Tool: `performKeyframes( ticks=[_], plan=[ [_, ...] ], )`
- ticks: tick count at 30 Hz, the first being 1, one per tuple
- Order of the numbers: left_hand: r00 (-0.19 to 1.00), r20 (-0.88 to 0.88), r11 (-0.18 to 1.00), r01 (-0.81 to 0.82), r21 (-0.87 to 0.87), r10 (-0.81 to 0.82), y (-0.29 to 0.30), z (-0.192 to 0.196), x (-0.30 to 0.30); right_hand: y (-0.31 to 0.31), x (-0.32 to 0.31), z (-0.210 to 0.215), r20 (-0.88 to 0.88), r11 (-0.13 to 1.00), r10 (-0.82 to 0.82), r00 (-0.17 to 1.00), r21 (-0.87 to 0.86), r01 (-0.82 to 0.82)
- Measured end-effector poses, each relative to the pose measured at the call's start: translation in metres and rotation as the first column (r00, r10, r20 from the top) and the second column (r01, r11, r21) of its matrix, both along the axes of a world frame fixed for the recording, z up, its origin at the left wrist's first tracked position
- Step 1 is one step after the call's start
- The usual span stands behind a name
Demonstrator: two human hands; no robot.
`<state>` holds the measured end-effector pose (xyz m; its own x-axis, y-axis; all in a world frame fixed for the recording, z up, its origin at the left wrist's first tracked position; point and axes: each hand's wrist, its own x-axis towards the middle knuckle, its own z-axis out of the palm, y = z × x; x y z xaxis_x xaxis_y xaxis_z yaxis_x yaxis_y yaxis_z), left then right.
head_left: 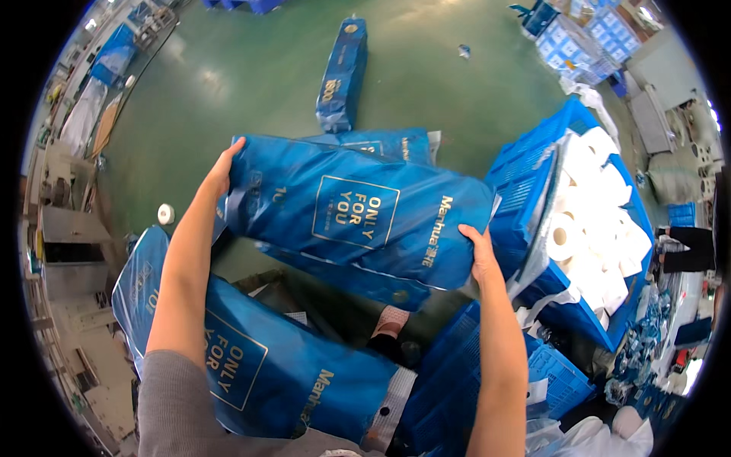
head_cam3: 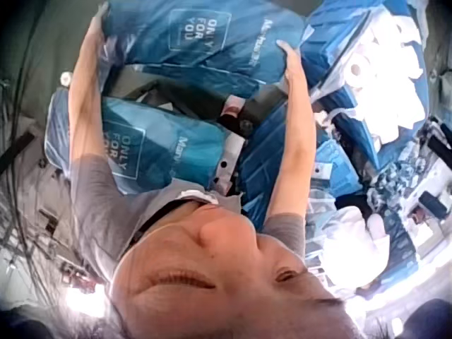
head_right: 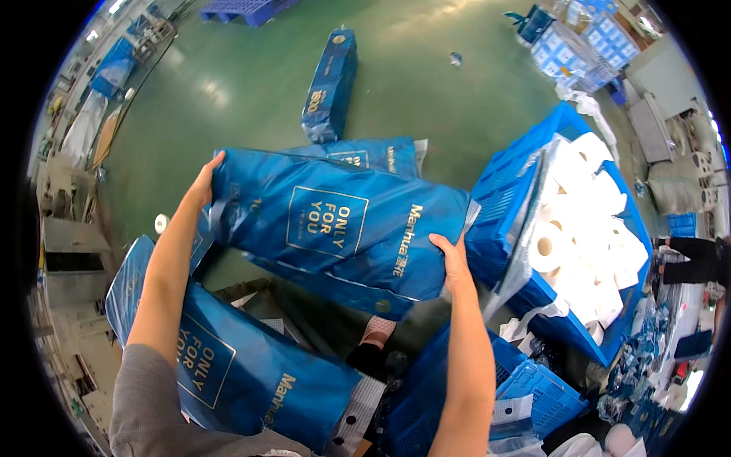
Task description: The person picks up individual toilet paper rolls from a blue crate and places them into blue plastic bags.
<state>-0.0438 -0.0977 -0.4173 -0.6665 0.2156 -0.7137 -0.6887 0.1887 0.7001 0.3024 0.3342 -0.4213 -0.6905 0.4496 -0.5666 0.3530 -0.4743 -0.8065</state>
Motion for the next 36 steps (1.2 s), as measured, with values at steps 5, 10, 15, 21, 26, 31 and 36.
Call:
performKeyframes(
  ticks=[5, 10, 15, 21, 26, 31, 36],
  plan=[
    [0.854, 0.028, 0.588, 0.382, -0.713, -0.520, -0.009, -0.031, 0.021, -0.067, 0.017, -0.114, 0.302, 0.904, 0.406, 0.862, 0.005, -0.428],
    [0.575, -0.106, 0.499, 0.586, -0.638, -0.811, 0.018, -0.025, 0.046, -0.135, 0.044, -0.121, 0.361, 0.803, 0.570, 0.738, -0.054, -0.594],
    [0.317, -0.228, 0.388, 0.689, -0.612, -0.921, 0.066, 0.023, 0.084, -0.172, 0.090, -0.032, 0.150, 0.874, 0.391, 0.908, -0.368, -0.316],
    [0.363, -0.473, 0.594, 0.418, -0.687, -0.803, 0.041, 0.108, 0.084, -0.215, 0.162, 0.063, -0.067, 0.794, -0.031, 0.997, -0.608, -0.016],
    [0.502, -0.111, -0.094, -0.365, -0.926, -0.858, -0.167, 0.133, 0.082, -0.277, 0.223, 0.077, 0.014, 0.904, -0.070, 0.997, -0.422, 0.070],
    [0.921, -0.084, 0.624, 0.189, -0.758, -0.382, -0.264, 0.113, 0.097, -0.279, 0.160, 0.113, -0.054, 0.958, -0.004, 0.999, -0.288, -0.012],
    [0.907, -0.241, 0.816, 0.165, -0.554, -0.346, -0.188, 0.141, 0.093, -0.191, 0.101, 0.089, -0.144, 0.980, 0.030, 0.989, -0.191, -0.057]
  ],
)
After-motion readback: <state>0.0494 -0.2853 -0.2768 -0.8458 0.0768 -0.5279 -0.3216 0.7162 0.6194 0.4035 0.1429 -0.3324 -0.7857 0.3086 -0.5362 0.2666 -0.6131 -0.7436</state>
